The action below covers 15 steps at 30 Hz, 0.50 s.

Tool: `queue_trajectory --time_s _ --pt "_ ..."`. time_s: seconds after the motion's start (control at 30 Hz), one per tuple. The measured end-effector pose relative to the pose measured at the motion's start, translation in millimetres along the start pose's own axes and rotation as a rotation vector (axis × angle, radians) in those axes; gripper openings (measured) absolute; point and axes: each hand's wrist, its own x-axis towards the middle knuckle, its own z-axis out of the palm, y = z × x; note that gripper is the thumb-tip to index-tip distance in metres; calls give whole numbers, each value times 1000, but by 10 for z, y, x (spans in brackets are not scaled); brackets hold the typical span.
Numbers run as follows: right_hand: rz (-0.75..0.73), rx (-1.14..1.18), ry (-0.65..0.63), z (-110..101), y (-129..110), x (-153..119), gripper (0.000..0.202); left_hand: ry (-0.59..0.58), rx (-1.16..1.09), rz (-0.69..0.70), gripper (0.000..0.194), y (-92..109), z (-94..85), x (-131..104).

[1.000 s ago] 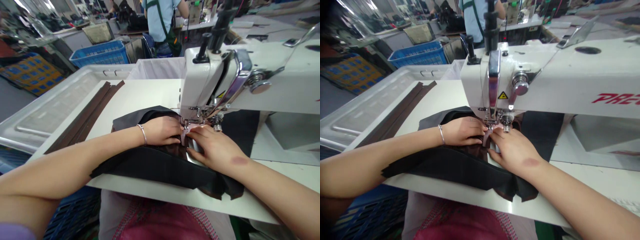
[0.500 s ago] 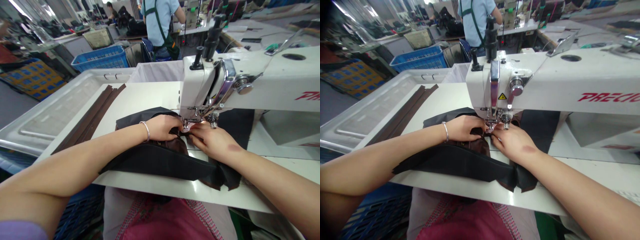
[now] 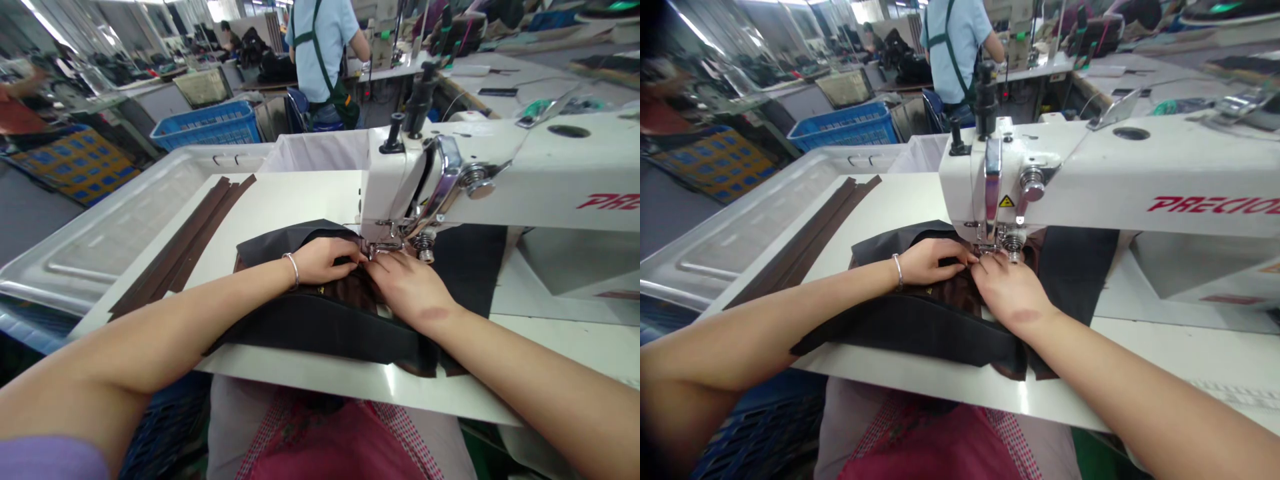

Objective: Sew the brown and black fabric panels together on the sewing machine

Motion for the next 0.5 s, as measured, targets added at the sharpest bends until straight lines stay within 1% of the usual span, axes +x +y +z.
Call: queue_trajectory --time_s 0.07,0.17,0.23,0.33,0.4,0.5 --pt "-31 -17 -1 11 -24 19 21 26 55 3 26 -46 -20 34" --pt "-56 -36 4 4 -34 35 17 37 213 15 27 -190 -32 156" --pt "-65 -44 10 -2 -30 42 15 9 276 43 23 -300 -20 269" --pt "-71 -50 19 1 -29 48 14 -27 313 75 16 -417 3 425" --pt "-64 -51 29 8 -41 48 16 -57 339 109 15 -456 8 492" --pt "-60 -39 37 11 -52 35 20 -108 380 161 21 -464 -4 524"
